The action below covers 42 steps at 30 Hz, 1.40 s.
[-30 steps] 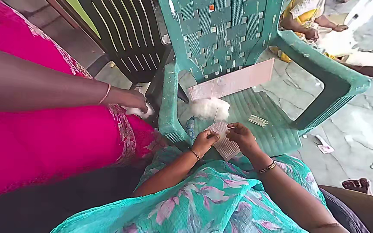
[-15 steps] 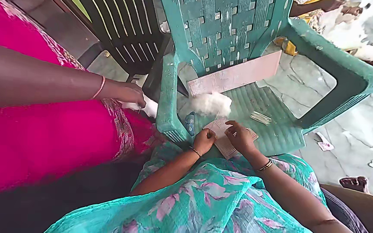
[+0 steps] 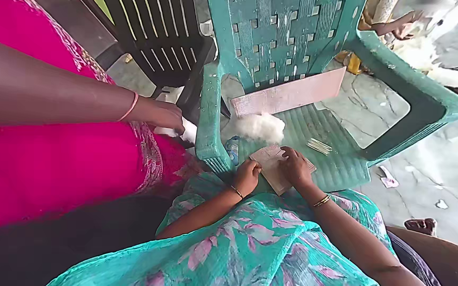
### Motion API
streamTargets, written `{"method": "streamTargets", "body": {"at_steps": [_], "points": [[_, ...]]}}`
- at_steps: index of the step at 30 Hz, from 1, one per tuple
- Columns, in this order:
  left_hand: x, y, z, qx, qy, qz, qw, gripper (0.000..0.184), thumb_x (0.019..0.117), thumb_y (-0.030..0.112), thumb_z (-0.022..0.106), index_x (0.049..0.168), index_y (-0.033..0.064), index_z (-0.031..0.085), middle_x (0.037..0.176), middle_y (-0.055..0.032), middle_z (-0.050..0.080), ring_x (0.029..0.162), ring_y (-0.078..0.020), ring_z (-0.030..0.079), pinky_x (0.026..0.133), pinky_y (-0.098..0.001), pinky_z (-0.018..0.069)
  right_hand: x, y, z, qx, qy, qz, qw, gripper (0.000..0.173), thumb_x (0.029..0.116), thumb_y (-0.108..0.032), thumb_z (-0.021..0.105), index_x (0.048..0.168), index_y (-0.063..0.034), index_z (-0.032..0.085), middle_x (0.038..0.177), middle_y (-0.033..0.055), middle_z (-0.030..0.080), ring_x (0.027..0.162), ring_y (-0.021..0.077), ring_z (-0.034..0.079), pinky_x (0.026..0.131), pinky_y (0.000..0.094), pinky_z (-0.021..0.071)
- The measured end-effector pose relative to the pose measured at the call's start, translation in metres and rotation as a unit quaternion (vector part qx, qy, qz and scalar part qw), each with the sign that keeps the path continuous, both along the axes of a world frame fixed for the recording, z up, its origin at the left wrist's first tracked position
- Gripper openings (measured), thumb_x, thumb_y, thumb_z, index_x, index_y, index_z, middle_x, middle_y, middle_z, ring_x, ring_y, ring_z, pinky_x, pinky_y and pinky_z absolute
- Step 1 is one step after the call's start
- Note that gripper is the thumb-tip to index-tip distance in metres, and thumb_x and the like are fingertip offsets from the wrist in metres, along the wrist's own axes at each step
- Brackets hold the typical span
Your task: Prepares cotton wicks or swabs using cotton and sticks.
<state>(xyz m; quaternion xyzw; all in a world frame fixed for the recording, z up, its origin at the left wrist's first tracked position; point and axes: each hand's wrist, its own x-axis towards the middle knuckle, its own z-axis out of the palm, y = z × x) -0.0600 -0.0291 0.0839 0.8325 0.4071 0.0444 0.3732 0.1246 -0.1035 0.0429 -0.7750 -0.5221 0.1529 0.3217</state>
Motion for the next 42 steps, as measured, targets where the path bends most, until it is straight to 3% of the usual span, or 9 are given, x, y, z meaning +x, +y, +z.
{"method": "streamTargets", "body": {"at_steps": [8, 12, 15, 18, 23, 29, 31, 36, 42], "points": [[0.000, 0.000, -0.001, -0.009, 0.057, -0.026, 0.998, 0.030, 0.1072, 0.012, 0.049, 0.125, -0.0068, 0.063, 0.128, -0.0243, 0.064, 0.126, -0.0327, 0.059, 0.113, -0.0421, 0.0433, 0.012, 0.000, 0.008, -0.012, -0.008, -0.046, 0.999, 0.038, 0.0966, -0.008, 0.066, 0.134, -0.0034, 0.062, 0.127, 0.0234, 0.065, 0.119, 0.0416, 0.062, 0.101, 0.0573, 0.0486], [0.000, 0.000, -0.001, -0.013, 0.063, -0.034, 0.997, 0.032, 0.1083, 0.014, 0.047, 0.128, -0.0069, 0.062, 0.131, -0.0242, 0.063, 0.129, -0.0332, 0.058, 0.114, -0.0440, 0.0426, 0.009, 0.013, 0.009, -0.003, -0.089, 0.071, 0.994, 0.034, 0.0992, -0.004, 0.057, 0.133, -0.0030, 0.065, 0.138, 0.0202, 0.062, 0.131, 0.0396, 0.056, 0.110, 0.0592, 0.0422], [0.002, -0.001, -0.002, -0.019, 0.071, -0.036, 0.997, 0.033, 0.1090, 0.014, 0.046, 0.130, -0.0053, 0.062, 0.134, -0.0233, 0.062, 0.132, -0.0331, 0.057, 0.115, -0.0452, 0.0419, 0.003, 0.020, 0.007, -0.127, -0.152, 0.227, 0.953, 0.054, 0.1072, -0.024, 0.047, 0.158, -0.0091, 0.039, 0.166, 0.0116, 0.034, 0.156, 0.0298, 0.026, 0.125, 0.0618, 0.0145], [0.001, -0.003, 0.002, -0.038, 0.072, -0.036, 0.996, 0.032, 0.1087, 0.014, 0.046, 0.129, -0.0062, 0.061, 0.133, -0.0238, 0.061, 0.131, -0.0333, 0.057, 0.114, -0.0456, 0.0419, 0.000, 0.010, 0.013, -0.238, -0.185, 0.269, 0.915, 0.071, 0.1088, -0.050, 0.034, 0.165, -0.0098, 0.020, 0.173, 0.0087, 0.015, 0.161, 0.0244, 0.008, 0.126, 0.0605, -0.0006], [-0.006, -0.012, 0.002, -0.074, 0.102, -0.118, 0.985, 0.035, 0.1097, 0.020, 0.046, 0.125, -0.0068, 0.062, 0.124, -0.0255, 0.065, 0.122, -0.0372, 0.062, 0.107, -0.0529, 0.0453, 0.003, -0.053, 0.025, -0.273, -0.210, 0.303, 0.889, 0.074, 0.1069, -0.050, 0.038, 0.165, -0.0084, 0.018, 0.173, 0.0099, 0.014, 0.160, 0.0256, 0.010, 0.125, 0.0631, 0.0011], [-0.006, -0.018, -0.004, -0.096, 0.081, -0.169, 0.978, 0.033, 0.1097, 0.016, 0.046, 0.124, -0.0098, 0.061, 0.121, -0.0279, 0.065, 0.118, -0.0384, 0.062, 0.106, -0.0518, 0.0452, 0.011, -0.103, 0.026, -0.207, -0.221, 0.306, 0.902, 0.066, 0.1040, -0.043, 0.047, 0.159, -0.0077, 0.036, 0.168, 0.0091, 0.030, 0.156, 0.0272, 0.026, 0.122, 0.0670, 0.0106], [-0.008, -0.017, -0.006, -0.092, 0.044, -0.130, 0.986, 0.033, 0.1098, 0.016, 0.046, 0.122, -0.0100, 0.062, 0.119, -0.0274, 0.065, 0.116, -0.0370, 0.063, 0.105, -0.0499, 0.0461, 0.019, -0.099, 0.028, -0.167, -0.196, 0.295, 0.920, 0.064, 0.1046, -0.040, 0.047, 0.157, -0.0044, 0.040, 0.166, 0.0124, 0.035, 0.155, 0.0309, 0.029, 0.122, 0.0685, 0.0105], [-0.009, -0.008, 0.000, -0.074, 0.033, -0.086, 0.993, 0.033, 0.1101, 0.016, 0.046, 0.123, -0.0086, 0.062, 0.121, -0.0257, 0.065, 0.118, -0.0354, 0.063, 0.107, -0.0493, 0.0460, 0.019, -0.062, 0.036, -0.180, -0.183, 0.228, 0.939, 0.067, 0.1075, -0.040, 0.045, 0.162, -0.0040, 0.028, 0.169, 0.0138, 0.026, 0.158, 0.0285, 0.019, 0.126, 0.0599, 0.0051], [0.002, 0.002, 0.003, -0.048, 0.070, -0.057, 0.995, 0.031, 0.1089, 0.015, 0.047, 0.122, -0.0068, 0.064, 0.122, -0.0254, 0.066, 0.121, -0.0371, 0.063, 0.107, -0.0526, 0.0467, 0.009, -0.026, 0.025, -0.190, -0.164, 0.172, 0.953, 0.067, 0.1086, -0.040, 0.044, 0.162, -0.0035, 0.027, 0.169, 0.0149, 0.025, 0.159, 0.0288, 0.018, 0.127, 0.0563, 0.0102]]}}
